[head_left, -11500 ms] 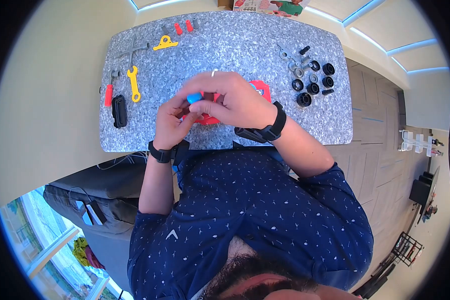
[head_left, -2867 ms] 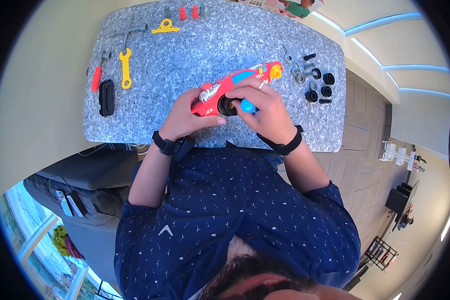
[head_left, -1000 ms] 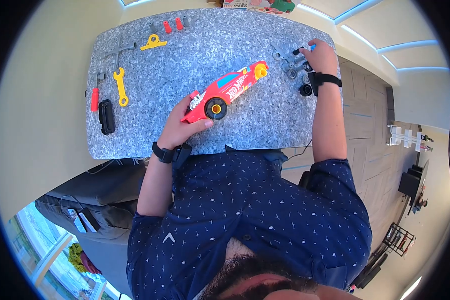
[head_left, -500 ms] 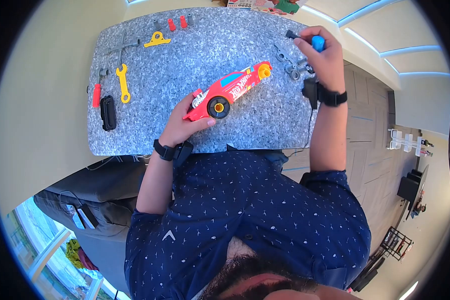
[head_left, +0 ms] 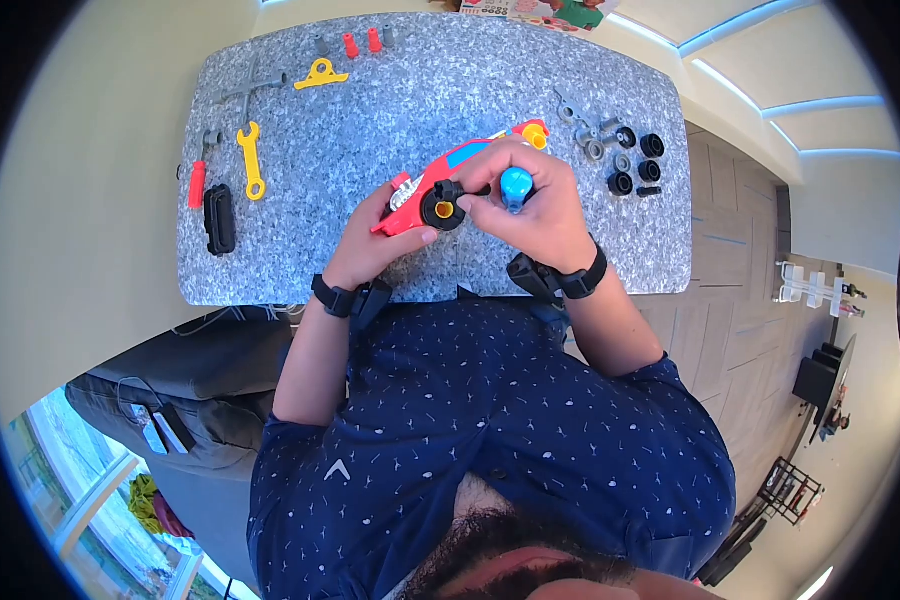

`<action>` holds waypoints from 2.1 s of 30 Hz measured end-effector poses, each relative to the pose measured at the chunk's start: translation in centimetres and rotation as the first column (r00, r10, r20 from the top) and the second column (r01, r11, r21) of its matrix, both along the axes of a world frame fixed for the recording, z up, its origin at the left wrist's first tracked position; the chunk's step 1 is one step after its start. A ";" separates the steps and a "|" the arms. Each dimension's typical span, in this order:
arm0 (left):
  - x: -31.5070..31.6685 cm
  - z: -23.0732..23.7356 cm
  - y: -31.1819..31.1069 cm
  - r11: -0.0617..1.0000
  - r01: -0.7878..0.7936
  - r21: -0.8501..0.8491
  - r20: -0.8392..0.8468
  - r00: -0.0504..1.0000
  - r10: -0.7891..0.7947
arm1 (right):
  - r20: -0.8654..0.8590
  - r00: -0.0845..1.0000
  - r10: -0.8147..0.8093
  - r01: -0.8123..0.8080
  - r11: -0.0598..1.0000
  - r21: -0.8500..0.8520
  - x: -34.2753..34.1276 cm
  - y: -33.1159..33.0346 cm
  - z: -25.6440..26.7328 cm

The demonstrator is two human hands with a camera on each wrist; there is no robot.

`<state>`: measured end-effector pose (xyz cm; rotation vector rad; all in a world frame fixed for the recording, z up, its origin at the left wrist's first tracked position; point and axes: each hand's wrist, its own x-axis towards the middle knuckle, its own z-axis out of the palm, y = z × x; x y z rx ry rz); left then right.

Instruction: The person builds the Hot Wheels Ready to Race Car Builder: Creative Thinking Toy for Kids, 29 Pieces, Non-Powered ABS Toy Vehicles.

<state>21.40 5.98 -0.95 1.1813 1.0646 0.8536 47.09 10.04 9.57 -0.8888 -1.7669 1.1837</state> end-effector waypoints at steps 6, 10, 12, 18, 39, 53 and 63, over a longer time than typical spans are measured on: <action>0.0 0.1 0.0 1.000 0.008 -0.001 -0.012 1.000 -0.008 | -0.003 0.999 -0.034 0.034 0.991 -0.132 -0.7 -0.9 0.8; -0.1 -0.6 0.1 1.000 0.004 0.016 0.016 1.000 -0.005 | -0.001 1.000 -0.012 0.012 0.999 -0.044 -1.1 -0.9 -0.6; -0.1 -0.5 0.1 1.000 0.005 0.020 0.021 1.000 -0.005 | 0.020 1.000 0.002 -0.002 1.000 0.009 -1.1 -0.9 -1.1; 0.2 0.2 -0.1 1.000 -0.014 -0.021 0.036 0.999 0.015 | 0.145 0.989 -0.022 0.009 0.996 0.085 -0.8 -1.1 -0.8; 0.8 -0.2 -0.5 0.996 -0.085 0.005 0.023 0.996 0.084 | -0.465 0.869 0.169 -0.090 0.978 0.186 0.0 -1.4 1.6; 0.8 0.3 -0.3 0.997 -0.060 0.051 -0.045 0.997 0.063 | -0.133 0.984 0.114 -0.046 0.901 0.431 -0.7 -0.8 3.4; 0.7 -0.5 -0.4 0.999 -0.047 0.028 -0.015 0.999 0.048 | -0.326 0.930 0.168 0.003 0.885 0.466 -1.3 -0.4 1.7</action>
